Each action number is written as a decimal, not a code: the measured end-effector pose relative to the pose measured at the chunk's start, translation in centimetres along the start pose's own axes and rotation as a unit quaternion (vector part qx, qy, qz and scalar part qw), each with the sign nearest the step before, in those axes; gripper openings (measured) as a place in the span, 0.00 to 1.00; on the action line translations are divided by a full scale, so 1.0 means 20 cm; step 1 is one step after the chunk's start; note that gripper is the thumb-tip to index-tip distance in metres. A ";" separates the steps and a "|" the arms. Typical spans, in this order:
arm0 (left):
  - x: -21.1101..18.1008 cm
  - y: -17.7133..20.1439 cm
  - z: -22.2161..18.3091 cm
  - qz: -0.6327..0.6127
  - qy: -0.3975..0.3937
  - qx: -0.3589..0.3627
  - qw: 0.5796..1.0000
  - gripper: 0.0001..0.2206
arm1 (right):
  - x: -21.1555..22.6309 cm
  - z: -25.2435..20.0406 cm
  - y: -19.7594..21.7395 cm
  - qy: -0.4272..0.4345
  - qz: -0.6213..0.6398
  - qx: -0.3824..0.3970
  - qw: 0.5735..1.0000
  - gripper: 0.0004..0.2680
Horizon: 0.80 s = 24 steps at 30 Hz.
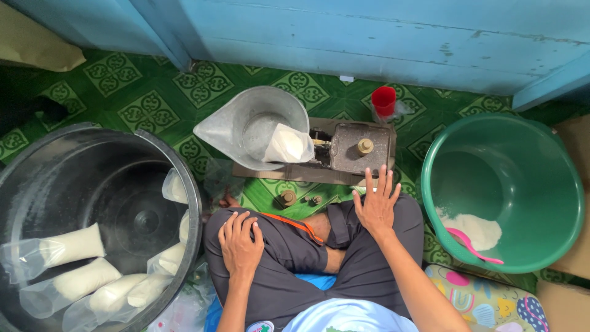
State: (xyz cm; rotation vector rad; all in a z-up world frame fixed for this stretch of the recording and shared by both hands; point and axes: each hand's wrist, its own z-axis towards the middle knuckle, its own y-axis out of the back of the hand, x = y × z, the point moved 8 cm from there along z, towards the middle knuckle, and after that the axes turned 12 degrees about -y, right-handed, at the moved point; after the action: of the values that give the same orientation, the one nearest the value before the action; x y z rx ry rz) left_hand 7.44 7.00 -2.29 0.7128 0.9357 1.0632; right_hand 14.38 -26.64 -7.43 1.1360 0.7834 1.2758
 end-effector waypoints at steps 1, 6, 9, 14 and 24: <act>0.00 0.00 0.00 0.000 0.000 0.000 1.000 0.06 | 0.00 0.00 0.00 0.000 0.000 0.000 1.000 0.27; 0.00 -0.01 -0.01 0.002 0.001 0.000 1.000 0.06 | 0.00 0.00 0.00 0.000 -0.005 -0.001 1.000 0.27; 0.00 0.00 0.00 0.002 0.000 -0.001 1.000 0.06 | 0.00 0.00 -0.01 0.002 -0.008 0.000 1.000 0.27; 0.00 0.00 0.00 0.001 0.000 -0.001 1.000 0.06 | 0.00 0.00 0.00 0.000 0.000 0.001 1.000 0.27; 0.00 -0.01 -0.01 0.011 -0.006 -0.007 1.000 0.06 | 0.02 -0.02 0.10 0.026 0.064 -0.066 0.995 0.13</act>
State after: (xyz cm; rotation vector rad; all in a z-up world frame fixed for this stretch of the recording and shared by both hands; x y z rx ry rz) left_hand 7.39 6.95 -2.52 0.7194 0.9113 1.0821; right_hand 13.40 -26.30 -5.64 1.0648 0.6625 1.4478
